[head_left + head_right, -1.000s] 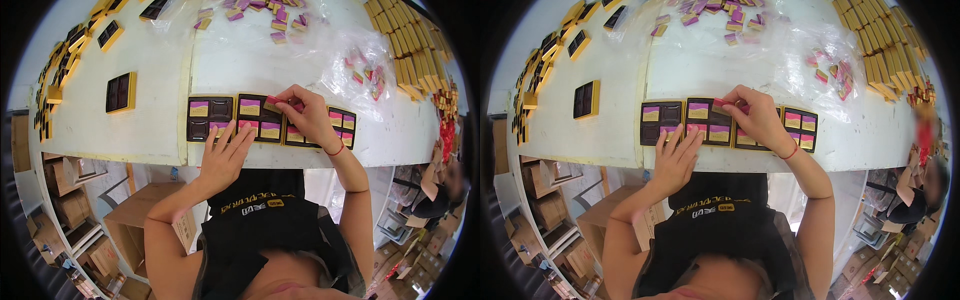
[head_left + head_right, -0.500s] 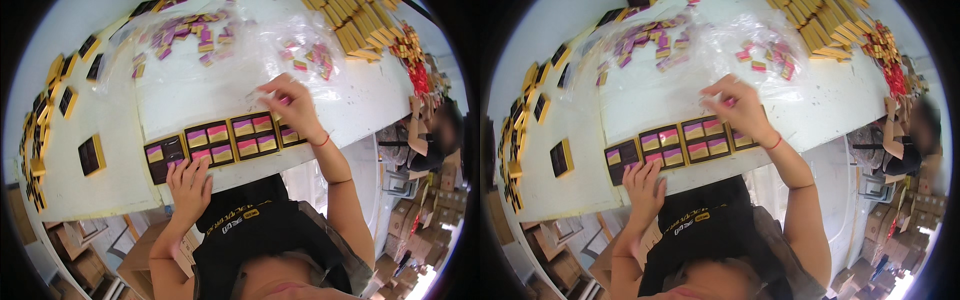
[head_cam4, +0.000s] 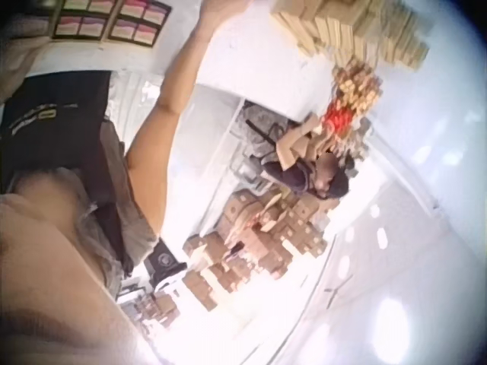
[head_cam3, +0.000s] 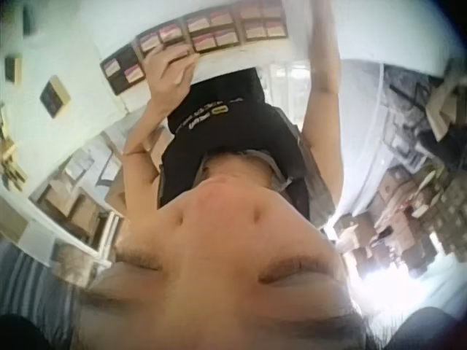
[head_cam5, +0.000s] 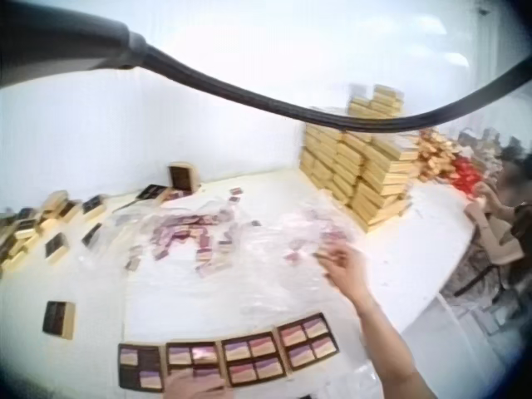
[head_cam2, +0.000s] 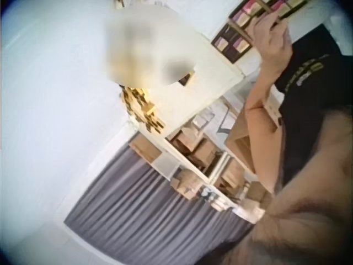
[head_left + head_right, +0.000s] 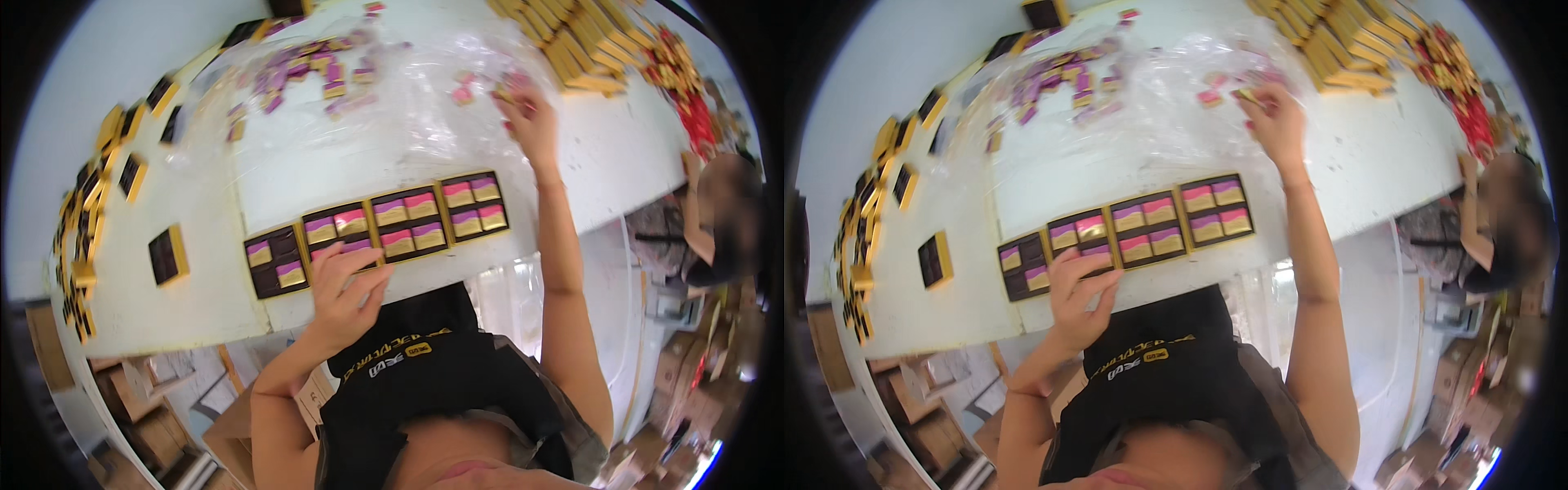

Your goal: The person assembles small rectangular cosmetic palettes by placing colored blocks into black trays and then covering them with clear plastic lids. The person repeatedly picks up trays, inserts blocks, and secures the lids, stacking completed units on the table.

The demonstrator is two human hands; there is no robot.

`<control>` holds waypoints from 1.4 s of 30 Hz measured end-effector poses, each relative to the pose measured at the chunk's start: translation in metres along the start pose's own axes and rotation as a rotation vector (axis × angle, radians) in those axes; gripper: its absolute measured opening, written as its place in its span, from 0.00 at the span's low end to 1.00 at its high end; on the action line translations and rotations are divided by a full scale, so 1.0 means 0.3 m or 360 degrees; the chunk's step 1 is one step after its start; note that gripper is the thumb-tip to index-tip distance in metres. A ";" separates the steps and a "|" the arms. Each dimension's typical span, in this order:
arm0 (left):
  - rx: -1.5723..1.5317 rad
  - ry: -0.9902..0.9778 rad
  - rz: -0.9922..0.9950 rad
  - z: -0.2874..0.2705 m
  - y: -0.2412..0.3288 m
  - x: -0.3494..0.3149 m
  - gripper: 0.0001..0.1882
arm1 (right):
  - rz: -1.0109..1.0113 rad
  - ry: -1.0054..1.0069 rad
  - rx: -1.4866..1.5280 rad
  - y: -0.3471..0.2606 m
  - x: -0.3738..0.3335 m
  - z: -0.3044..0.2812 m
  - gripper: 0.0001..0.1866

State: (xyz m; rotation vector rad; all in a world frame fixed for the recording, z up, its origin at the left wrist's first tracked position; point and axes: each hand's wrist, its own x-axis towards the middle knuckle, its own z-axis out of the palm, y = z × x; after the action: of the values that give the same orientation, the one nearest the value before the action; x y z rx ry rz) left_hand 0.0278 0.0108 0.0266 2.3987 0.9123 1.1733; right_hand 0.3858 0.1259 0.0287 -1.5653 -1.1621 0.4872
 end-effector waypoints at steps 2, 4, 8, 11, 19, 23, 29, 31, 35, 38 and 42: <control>-0.0159 0.0085 -0.0080 0.022 0.018 0.015 0.18 | 0.0003 -0.0166 0.0391 -0.212 -0.171 0.018 0.02; -0.0506 0.0117 -0.0258 0.048 0.037 0.017 0.23 | -0.0169 -0.0802 0.0691 -0.261 -0.347 0.070 0.02; -0.0878 0.0495 -0.0546 0.069 0.061 -0.039 0.21 | 0.0210 -0.1310 0.1132 -0.326 -0.557 0.244 0.08; -0.1051 0.0757 -0.0899 -0.006 0.003 -0.088 0.18 | 0.0539 -0.1131 0.1299 -0.315 -0.558 0.304 0.06; -0.0303 0.0209 -0.1080 -0.374 -0.244 -0.179 0.14 | 0.1141 -0.1182 0.1788 -0.363 -0.484 0.423 0.20; -0.0221 -0.0015 -0.0961 -0.394 -0.266 -0.164 0.15 | 0.0948 -0.1377 0.1557 -0.399 -0.513 0.503 0.23; -0.0021 -0.0045 -0.0820 -0.363 -0.263 -0.193 0.15 | 0.0674 -0.1458 0.1042 -0.424 -0.524 0.556 0.18; 0.0173 0.0048 -0.0740 -0.346 -0.253 -0.209 0.15 | 0.0492 -0.1496 0.0832 -0.424 -0.520 0.560 0.15; 0.0485 0.0198 -0.0633 -0.304 -0.229 -0.261 0.17 | -0.0042 -0.1381 0.0489 -0.415 -0.532 0.606 0.08; 0.0557 0.0228 -0.0635 -0.260 -0.201 -0.313 0.22 | -0.0414 -0.1210 0.0269 -0.402 -0.552 0.667 0.05; 0.0656 0.0221 -0.0640 -0.234 -0.190 -0.332 0.27 | -0.0675 -0.1249 0.0065 -0.372 -0.567 0.690 0.07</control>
State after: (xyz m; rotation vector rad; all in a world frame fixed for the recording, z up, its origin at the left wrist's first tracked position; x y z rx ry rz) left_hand -0.0966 -0.0127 -0.0190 2.2764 1.7323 1.0829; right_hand 0.0998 0.0783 0.0158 -1.0464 -2.0035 0.8628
